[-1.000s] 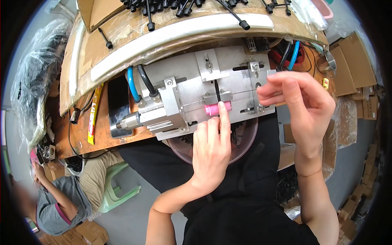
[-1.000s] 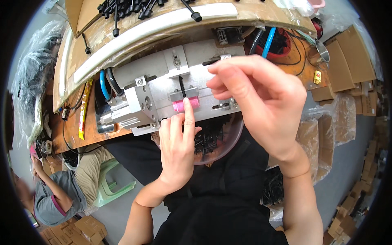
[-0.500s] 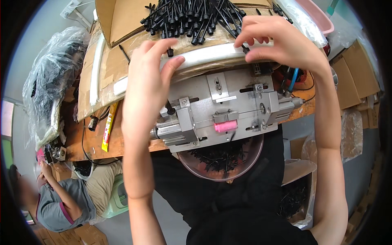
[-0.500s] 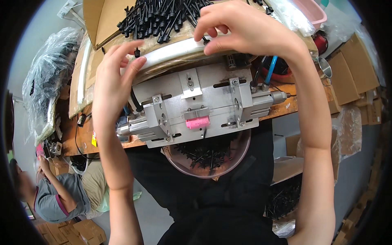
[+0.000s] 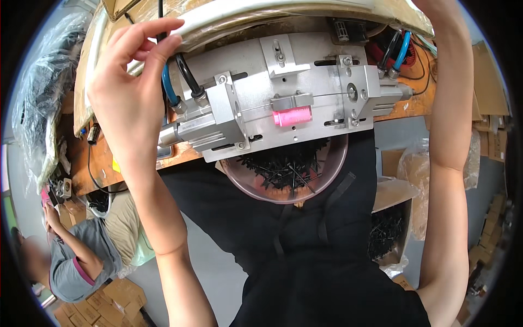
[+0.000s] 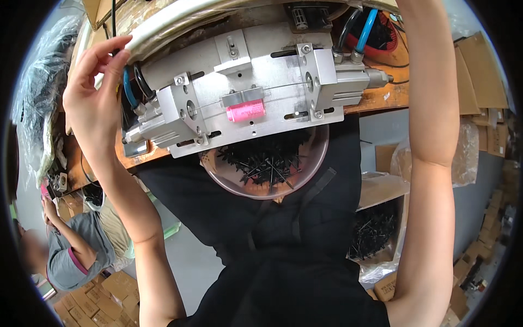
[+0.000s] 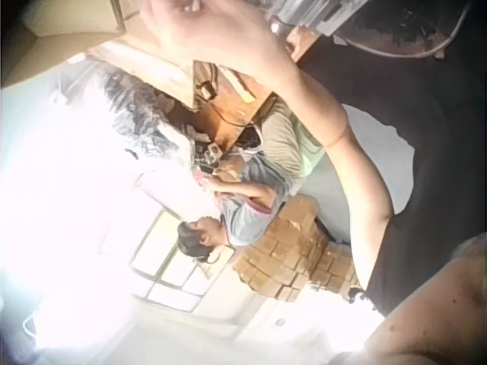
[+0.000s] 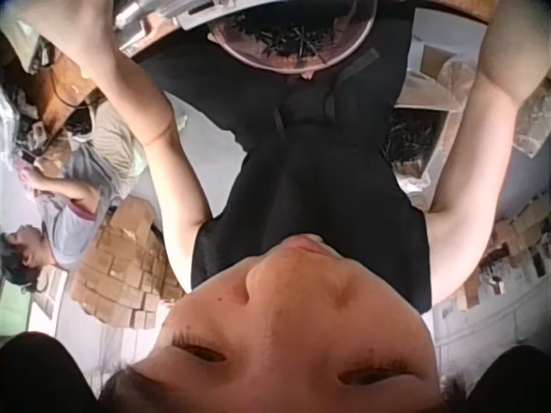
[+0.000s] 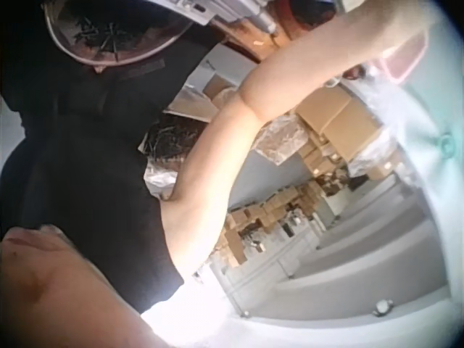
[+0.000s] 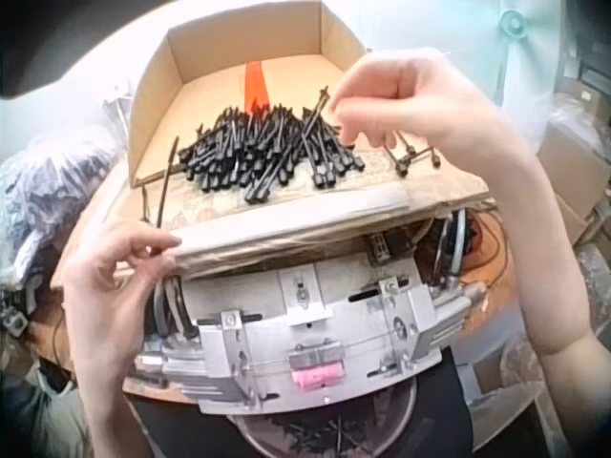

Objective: The person repeatedly picks up black cable ties from a cardboard box and inserts them into a silver mechanical device on a workbench. They manipulate the ties within the machine, likely crimping or securing them, and then place the finished items into a pink plastic basin below. The process is repetitive and involves handling the ties one by one.

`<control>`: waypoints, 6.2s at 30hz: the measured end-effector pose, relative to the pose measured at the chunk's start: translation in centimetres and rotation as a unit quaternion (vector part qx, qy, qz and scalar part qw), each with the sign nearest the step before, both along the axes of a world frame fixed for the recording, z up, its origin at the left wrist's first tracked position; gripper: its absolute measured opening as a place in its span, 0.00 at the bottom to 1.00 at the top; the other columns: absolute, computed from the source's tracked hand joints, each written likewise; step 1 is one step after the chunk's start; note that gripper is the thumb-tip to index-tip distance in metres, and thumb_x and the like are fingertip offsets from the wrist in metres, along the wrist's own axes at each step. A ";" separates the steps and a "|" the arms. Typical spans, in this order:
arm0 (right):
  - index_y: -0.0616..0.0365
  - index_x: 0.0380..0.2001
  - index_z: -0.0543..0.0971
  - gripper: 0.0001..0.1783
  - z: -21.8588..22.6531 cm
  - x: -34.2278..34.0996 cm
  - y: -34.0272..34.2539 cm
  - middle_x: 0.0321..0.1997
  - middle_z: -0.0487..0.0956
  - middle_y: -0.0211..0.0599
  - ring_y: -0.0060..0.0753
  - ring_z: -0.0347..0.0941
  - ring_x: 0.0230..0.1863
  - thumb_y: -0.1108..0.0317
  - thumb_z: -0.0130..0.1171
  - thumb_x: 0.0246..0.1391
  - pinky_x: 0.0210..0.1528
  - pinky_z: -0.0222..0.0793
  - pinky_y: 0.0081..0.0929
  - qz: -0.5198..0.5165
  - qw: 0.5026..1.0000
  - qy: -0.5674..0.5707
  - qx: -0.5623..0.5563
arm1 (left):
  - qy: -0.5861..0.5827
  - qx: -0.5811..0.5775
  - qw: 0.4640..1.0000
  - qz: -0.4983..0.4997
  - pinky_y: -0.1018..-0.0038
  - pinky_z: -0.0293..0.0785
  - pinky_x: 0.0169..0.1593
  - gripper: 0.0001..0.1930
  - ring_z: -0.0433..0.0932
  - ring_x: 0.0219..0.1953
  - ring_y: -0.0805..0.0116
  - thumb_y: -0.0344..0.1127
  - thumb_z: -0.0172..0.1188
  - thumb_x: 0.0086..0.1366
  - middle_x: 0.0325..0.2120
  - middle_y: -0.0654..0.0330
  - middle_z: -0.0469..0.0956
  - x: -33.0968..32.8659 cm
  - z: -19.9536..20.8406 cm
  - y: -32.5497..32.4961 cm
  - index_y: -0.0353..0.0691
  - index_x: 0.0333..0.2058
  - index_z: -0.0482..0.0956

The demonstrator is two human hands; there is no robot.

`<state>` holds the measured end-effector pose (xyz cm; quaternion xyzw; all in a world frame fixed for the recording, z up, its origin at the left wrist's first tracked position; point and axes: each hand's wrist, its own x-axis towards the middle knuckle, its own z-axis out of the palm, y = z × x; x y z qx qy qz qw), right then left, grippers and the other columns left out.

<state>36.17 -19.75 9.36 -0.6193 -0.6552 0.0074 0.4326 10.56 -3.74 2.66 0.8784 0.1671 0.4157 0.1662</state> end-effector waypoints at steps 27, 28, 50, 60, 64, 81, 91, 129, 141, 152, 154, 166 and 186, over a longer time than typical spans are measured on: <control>0.63 0.33 0.84 0.07 -21.4 -14.6 -9.6 0.33 0.79 0.38 0.31 0.77 0.34 0.78 0.67 0.47 0.33 0.71 0.24 0.153 0.897 0.351 -0.218 | -0.110 0.042 0.992 0.048 0.81 0.70 0.41 0.09 0.74 0.34 0.77 0.30 0.62 0.63 0.37 0.61 0.81 -1.4 -0.4 -1.2 0.37 0.42 0.83; 0.65 0.32 0.85 0.08 -18.0 -14.6 -9.4 0.31 0.81 0.39 0.28 0.77 0.31 0.81 0.67 0.45 0.32 0.71 0.22 0.134 0.869 0.412 -0.237 | -0.142 -0.081 0.986 0.039 0.79 0.70 0.38 0.08 0.74 0.31 0.72 0.26 0.64 0.60 0.35 0.58 0.80 -1.8 -0.7 -4.5 0.32 0.38 0.83; 0.65 0.26 0.84 0.11 -8.2 -13.4 -10.3 0.24 0.81 0.39 0.27 0.75 0.23 0.70 0.75 0.41 0.24 0.66 0.21 0.152 0.808 0.544 -0.166 | 0.040 -0.562 0.774 -0.288 0.82 0.69 0.28 0.07 0.75 0.28 0.77 0.23 0.66 0.58 0.34 0.56 0.78 -6.1 -3.2 -17.2 0.31 0.36 0.79; 0.65 0.26 0.84 0.10 -8.1 -13.3 -10.1 0.23 0.80 0.39 0.28 0.74 0.22 0.69 0.73 0.45 0.24 0.66 0.22 0.170 0.835 0.497 -0.167 | 0.032 -0.546 0.777 -0.313 0.83 0.65 0.26 0.10 0.71 0.25 0.80 0.23 0.69 0.55 0.32 0.58 0.78 -6.4 -3.7 -17.0 0.31 0.36 0.79; 0.65 0.26 0.84 0.10 -8.0 -13.5 -10.0 0.23 0.80 0.39 0.28 0.73 0.22 0.68 0.72 0.47 0.25 0.66 0.23 0.165 0.828 0.509 -0.165 | 0.025 -0.546 0.776 -0.313 0.83 0.63 0.25 0.11 0.68 0.23 0.81 0.23 0.70 0.53 0.32 0.58 0.78 -6.4 -3.8 -16.9 0.31 0.35 0.79; 0.65 0.20 0.80 0.11 -7.1 -13.7 -10.7 0.23 0.80 0.37 0.32 0.75 0.23 0.73 0.64 0.54 0.26 0.68 0.26 0.214 0.803 0.499 -0.245 | -0.049 -0.543 0.820 -0.177 0.81 0.62 0.29 0.29 0.68 0.29 0.78 0.59 0.55 0.66 0.36 0.58 0.74 -5.5 -3.0 -15.9 0.32 0.41 0.81; 0.64 0.20 0.75 0.14 -10.4 -15.6 -13.0 0.18 0.74 0.38 0.33 0.69 0.20 0.69 0.56 0.60 0.25 0.63 0.29 0.272 0.816 0.480 -0.173 | -0.324 -0.481 0.804 -0.134 0.76 0.57 0.35 0.20 0.60 0.27 0.71 0.44 0.52 0.71 0.21 0.65 0.61 0.3 -2.8 -16.5 0.41 0.21 0.67; 0.65 0.32 0.76 0.03 -11.9 1.5 -15.0 0.30 0.76 0.38 0.31 0.72 0.29 0.76 0.58 0.55 0.35 0.68 0.24 -0.357 0.933 -0.017 0.041 | 0.298 -0.310 0.835 -0.344 0.68 0.73 0.45 0.13 0.75 0.42 0.57 0.31 0.63 0.61 0.34 0.56 0.77 4.4 -11.6 -20.8 0.36 0.44 0.77; 0.68 0.47 0.76 0.18 -13.1 8.9 -11.2 0.47 0.79 0.58 0.59 0.73 0.52 0.72 0.61 0.54 0.55 0.67 0.39 -0.304 0.939 0.059 -0.150 | 0.418 0.057 0.879 -0.220 0.56 0.62 0.62 0.29 0.66 0.61 0.52 0.55 0.55 0.61 0.59 0.55 0.68 -1.3 -28.8 -14.7 0.58 0.61 0.70; 0.68 0.34 0.79 0.05 -2.5 -2.5 -7.2 0.23 0.76 0.37 0.21 0.74 0.26 0.77 0.59 0.55 0.30 0.67 0.19 -0.191 0.981 -0.009 -0.042 | 0.070 0.072 0.983 -0.157 0.68 0.73 0.44 0.16 0.76 0.40 0.60 0.21 0.60 0.53 0.36 0.60 0.77 -2.4 -0.1 -5.5 0.40 0.41 0.82; 0.65 0.33 0.78 0.06 -2.5 -1.1 -3.9 0.22 0.75 0.39 0.26 0.72 0.24 0.72 0.61 0.56 0.28 0.66 0.23 -0.184 0.978 -0.083 -0.046 | 0.045 0.055 0.997 0.043 0.65 0.71 0.47 0.16 0.73 0.45 0.55 0.20 0.60 0.56 0.41 0.53 0.74 0.8 1.6 -2.5 0.39 0.44 0.80; 0.59 0.42 0.77 0.08 -1.5 1.0 1.0 0.24 0.70 0.23 0.15 0.63 0.28 0.72 0.53 0.61 0.31 0.60 0.18 -0.089 0.991 -0.059 -0.080 | 0.020 0.018 0.999 0.034 0.70 0.73 0.38 0.19 0.76 0.33 0.60 0.16 0.61 0.53 0.33 0.55 0.77 -1.0 0.9 -1.7 0.38 0.44 0.79; 0.66 0.48 0.73 0.15 -5.0 -7.6 -9.4 0.41 0.77 0.46 0.26 0.69 0.36 0.67 0.56 0.63 0.39 0.65 0.21 -0.105 0.972 0.125 0.171 | 0.234 0.061 0.970 -0.003 0.72 0.71 0.42 0.35 0.70 0.35 0.64 0.21 0.57 0.51 0.34 0.57 0.69 -0.3 -7.8 -15.8 0.23 0.61 0.62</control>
